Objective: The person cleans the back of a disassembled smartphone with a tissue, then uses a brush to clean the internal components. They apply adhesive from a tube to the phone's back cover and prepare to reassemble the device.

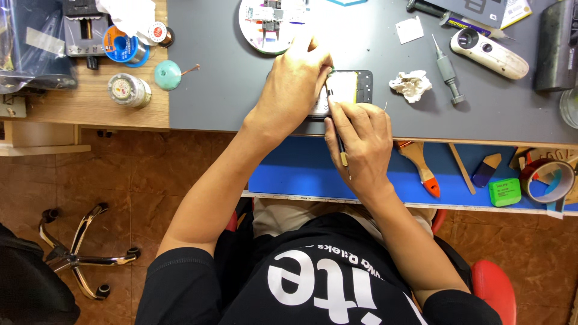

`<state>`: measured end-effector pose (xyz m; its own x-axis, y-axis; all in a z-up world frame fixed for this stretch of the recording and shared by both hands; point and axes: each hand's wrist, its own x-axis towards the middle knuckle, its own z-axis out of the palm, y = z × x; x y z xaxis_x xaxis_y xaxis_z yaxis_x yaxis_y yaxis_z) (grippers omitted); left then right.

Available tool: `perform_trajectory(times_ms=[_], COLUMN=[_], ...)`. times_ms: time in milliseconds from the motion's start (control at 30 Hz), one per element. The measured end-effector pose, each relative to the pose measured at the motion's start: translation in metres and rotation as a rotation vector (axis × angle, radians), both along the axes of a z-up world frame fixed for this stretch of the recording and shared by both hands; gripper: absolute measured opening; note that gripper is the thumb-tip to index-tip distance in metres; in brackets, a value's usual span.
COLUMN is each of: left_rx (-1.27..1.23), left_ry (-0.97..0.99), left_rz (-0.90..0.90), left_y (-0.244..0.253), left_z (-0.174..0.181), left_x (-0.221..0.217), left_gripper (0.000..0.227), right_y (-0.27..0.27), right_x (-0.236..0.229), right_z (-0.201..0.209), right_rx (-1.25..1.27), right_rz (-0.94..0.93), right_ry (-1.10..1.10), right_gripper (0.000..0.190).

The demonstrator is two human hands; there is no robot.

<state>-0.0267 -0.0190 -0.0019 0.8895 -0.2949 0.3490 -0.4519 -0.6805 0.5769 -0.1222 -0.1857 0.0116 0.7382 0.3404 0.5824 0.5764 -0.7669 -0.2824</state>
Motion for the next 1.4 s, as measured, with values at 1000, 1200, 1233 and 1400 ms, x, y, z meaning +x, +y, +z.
perform_trajectory(times_ms=[1000,1200,1233,1400], left_rx=[0.060,0.426,0.499,0.482], left_ry=[-0.220,-0.354,-0.359,-0.362], left_rz=[-0.356,0.026,0.033,0.042], left_y=[-0.047,-0.020,-0.017,-0.018], left_z=[0.015,0.011,0.008,0.010], left_x=[-0.082,-0.080,-0.079,-0.077], left_gripper=[0.011,0.035,0.038,0.023], right_y=[-0.174,-0.192,-0.185,-0.168], right_x=[-0.079,-0.079,-0.075,-0.064], right_z=[0.039,0.058,0.072,0.056], right_rx=[0.690,0.451,0.359,0.000], right_rz=[-0.159,-0.056,-0.020,-0.133], right_ry=[0.441,0.281,0.277,0.678], right_gripper=[0.022,0.034,0.045,0.029])
